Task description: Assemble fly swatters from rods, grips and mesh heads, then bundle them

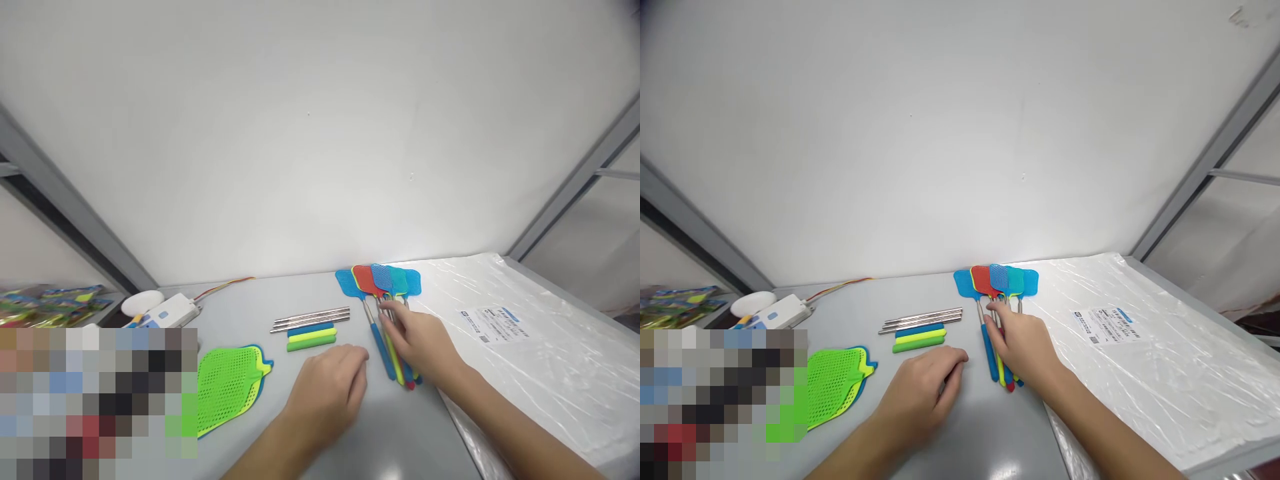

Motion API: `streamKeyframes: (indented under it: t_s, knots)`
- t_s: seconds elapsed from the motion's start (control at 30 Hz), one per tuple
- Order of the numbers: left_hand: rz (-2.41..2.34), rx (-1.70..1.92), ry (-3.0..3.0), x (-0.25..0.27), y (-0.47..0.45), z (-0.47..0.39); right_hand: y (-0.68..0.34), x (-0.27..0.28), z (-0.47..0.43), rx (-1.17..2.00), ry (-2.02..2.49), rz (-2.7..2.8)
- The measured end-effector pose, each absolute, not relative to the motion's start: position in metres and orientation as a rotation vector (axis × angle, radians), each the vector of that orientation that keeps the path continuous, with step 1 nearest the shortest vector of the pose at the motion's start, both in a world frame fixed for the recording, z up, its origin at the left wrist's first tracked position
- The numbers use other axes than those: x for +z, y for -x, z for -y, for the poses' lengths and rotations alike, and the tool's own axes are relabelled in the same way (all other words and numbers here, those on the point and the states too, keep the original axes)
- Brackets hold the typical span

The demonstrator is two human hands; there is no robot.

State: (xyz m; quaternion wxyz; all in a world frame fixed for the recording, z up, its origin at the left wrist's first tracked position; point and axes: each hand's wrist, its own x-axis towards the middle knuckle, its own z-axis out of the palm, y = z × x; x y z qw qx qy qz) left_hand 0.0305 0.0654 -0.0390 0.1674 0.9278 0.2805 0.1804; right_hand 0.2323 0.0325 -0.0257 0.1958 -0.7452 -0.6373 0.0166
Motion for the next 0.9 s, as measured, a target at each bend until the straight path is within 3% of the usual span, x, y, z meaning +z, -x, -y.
streamKeyframes:
  t_s: [0.17, 0.53, 0.9]
  knots:
    - [-1.074, 0.415, -2.832, -0.023, -0.015, -0.078, -0.212, -0.012, -0.042, -0.028, 1.966, 2.148]
    - [-1.436, 0.625, -2.756, -0.045, 0.065, -0.063, -0.184, -0.016, -0.158, 0.335, 1.657, 2.505]
    - [-1.461, 0.789, -2.620, -0.042, 0.074, -0.062, -0.190, -0.027, -0.156, 0.531, 1.567, 2.499]
